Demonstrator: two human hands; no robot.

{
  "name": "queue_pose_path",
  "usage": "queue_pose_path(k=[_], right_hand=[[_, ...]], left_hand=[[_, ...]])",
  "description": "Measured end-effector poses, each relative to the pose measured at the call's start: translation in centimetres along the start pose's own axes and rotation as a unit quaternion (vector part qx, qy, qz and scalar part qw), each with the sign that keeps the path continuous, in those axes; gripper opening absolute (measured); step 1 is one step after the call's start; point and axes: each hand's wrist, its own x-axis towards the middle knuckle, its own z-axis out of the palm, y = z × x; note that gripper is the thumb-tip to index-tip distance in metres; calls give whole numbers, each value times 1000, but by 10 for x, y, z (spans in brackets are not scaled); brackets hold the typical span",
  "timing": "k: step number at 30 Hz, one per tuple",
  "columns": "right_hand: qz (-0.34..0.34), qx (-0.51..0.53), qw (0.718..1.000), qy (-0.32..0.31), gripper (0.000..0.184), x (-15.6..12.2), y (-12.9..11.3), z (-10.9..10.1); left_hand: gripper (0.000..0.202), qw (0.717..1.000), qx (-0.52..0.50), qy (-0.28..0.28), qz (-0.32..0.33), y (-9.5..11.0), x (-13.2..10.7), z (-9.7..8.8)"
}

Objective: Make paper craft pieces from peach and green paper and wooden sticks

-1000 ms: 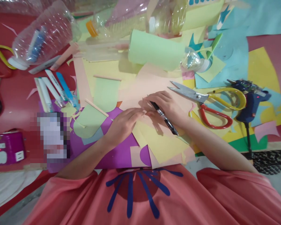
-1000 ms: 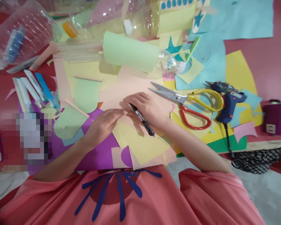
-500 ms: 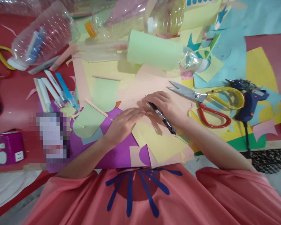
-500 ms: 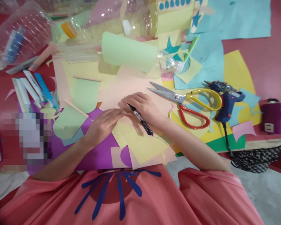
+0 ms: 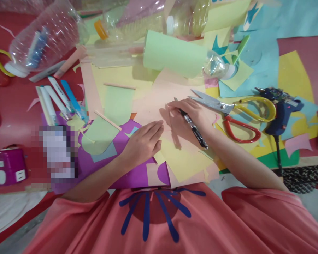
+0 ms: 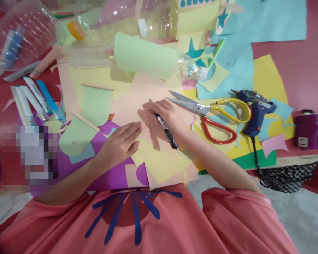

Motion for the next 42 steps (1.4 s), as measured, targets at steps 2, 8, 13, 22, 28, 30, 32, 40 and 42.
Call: queue_pose_path(k=[2, 8, 13, 22, 28, 30, 32, 40, 42], right_hand=[[14, -4, 1000, 7, 20, 0, 0, -2], [-46, 22, 997, -60, 22, 0, 5, -5], [-109, -1, 989, -99, 27, 1, 5, -7], [-87, -11, 991, -104, 32, -4, 5, -4], [-88, -2, 990, -108, 35, -4, 5, -5], [-78, -3, 990, -117, 35, -4, 6, -4], [-69, -5, 990, -123, 36, -4, 8, -3], [-70, -14, 991, -114, 35, -4, 5, -4], [-69, -12, 991, -114, 36, -4, 4, -5]], left_hand=[[36, 1000, -5, -17, -13, 2, -2, 2], [33, 1000, 13, -1, -13, 0, 0, 1], [26, 999, 21, 22, -17, -8, 3, 0], [29, 999, -30, -17, -41, -14, 4, -1], [29, 998, -45, -6, -43, -15, 5, -3], [28, 998, -51, 2, -41, -15, 5, -3], [28, 997, -63, 4, -43, -16, 5, -3], [26, 996, -75, 16, -41, -15, 5, -3], [26, 997, -66, 14, -37, -15, 5, -3]])
